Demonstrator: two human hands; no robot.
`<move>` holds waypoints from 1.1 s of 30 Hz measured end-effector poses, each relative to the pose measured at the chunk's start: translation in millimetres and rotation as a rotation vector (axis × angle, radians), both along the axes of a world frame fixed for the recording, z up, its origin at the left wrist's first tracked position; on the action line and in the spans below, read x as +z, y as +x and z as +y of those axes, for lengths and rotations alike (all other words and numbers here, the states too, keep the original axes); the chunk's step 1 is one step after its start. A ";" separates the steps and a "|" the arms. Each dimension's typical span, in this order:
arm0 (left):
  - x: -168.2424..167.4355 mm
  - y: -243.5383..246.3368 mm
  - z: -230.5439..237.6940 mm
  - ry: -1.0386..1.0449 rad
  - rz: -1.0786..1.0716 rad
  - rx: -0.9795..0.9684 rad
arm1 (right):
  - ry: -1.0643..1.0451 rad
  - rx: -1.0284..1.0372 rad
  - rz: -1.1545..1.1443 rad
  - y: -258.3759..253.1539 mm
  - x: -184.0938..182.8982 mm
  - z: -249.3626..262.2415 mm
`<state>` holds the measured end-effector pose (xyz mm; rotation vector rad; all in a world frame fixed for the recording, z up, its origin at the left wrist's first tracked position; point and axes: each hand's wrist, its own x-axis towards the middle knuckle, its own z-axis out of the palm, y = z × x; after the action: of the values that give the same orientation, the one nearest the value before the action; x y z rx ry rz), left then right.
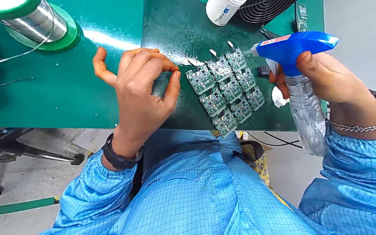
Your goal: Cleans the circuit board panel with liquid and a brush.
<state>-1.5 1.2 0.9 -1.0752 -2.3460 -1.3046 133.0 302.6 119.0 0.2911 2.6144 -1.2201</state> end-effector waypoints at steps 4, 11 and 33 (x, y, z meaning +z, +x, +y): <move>0.0 0.4 0.1 -0.016 -0.015 -0.005 | -0.004 -0.087 0.003 6.0 2.7 -2.7; 0.0 0.4 0.5 -0.033 -0.014 -0.007 | 0.044 -0.109 0.002 6.6 2.5 16.4; -1.3 -0.1 -0.2 -0.031 -0.026 -0.019 | -0.201 -0.157 0.167 36.1 34.3 30.5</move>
<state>-1.5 1.0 -0.4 -1.0989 -2.3877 -1.3005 169.2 333.0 153.3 0.3767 2.6180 -1.6122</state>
